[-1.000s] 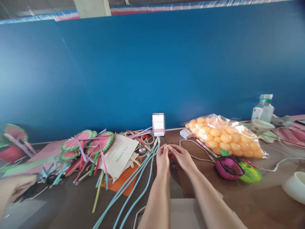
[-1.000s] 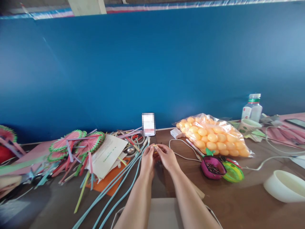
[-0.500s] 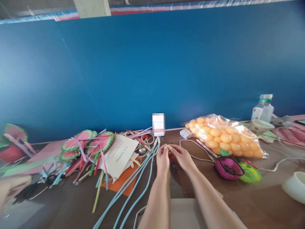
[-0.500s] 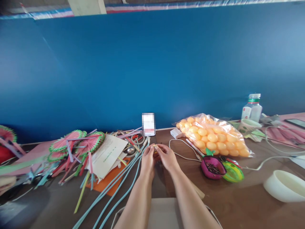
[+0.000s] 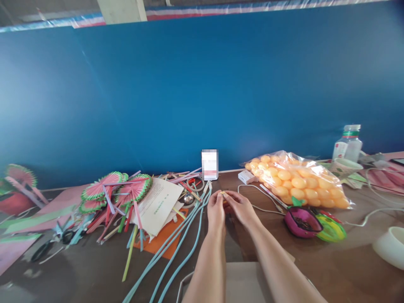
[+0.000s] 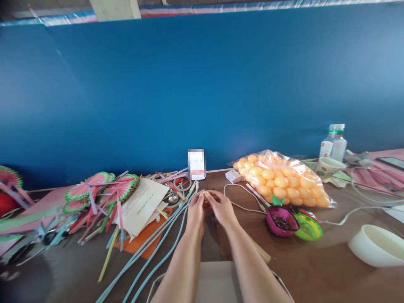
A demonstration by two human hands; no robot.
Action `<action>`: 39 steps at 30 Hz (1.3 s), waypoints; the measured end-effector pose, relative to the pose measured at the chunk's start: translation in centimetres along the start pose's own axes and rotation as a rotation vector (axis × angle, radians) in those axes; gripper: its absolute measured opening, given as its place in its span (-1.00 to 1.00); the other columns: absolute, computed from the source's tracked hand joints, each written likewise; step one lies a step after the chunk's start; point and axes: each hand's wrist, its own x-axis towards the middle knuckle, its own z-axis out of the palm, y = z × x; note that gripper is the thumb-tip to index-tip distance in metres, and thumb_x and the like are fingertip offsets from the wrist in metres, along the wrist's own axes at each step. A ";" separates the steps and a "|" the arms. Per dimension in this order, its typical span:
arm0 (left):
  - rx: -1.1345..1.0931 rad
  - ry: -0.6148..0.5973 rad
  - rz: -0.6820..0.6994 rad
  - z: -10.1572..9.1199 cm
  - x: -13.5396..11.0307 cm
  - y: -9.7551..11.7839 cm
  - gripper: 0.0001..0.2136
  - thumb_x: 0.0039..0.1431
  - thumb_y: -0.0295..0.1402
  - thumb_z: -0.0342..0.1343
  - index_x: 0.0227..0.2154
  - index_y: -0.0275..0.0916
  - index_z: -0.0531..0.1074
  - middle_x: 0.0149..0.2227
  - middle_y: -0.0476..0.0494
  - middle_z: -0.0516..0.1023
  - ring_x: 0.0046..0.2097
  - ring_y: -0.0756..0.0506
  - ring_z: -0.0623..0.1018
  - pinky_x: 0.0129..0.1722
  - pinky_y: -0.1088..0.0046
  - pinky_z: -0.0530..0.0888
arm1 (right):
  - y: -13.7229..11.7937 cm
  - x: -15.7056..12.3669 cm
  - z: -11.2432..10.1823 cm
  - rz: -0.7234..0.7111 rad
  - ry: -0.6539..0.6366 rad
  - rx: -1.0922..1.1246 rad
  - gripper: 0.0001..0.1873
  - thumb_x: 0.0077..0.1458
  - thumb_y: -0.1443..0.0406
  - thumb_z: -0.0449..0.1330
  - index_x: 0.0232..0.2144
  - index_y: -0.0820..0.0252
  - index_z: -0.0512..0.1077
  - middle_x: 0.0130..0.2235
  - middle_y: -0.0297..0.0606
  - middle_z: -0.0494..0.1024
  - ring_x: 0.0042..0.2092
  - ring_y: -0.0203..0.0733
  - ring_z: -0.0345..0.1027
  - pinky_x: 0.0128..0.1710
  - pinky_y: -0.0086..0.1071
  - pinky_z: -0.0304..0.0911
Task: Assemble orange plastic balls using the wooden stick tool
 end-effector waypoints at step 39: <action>-0.015 0.022 0.001 0.0 0.1 -0.3 -0.70 0.02 -0.21 0.26 -0.24 -0.29 0.43 -0.34 -0.17 0.55 -0.34 -0.11 0.58 -0.32 0.36 0.50 | -0.7 -0.2 0.3 0.048 0.004 0.060 -0.55 -0.10 0.00 0.27 -0.24 0.16 0.56 -0.21 -0.16 0.64 -0.23 -0.03 0.52 -0.29 -0.25 0.42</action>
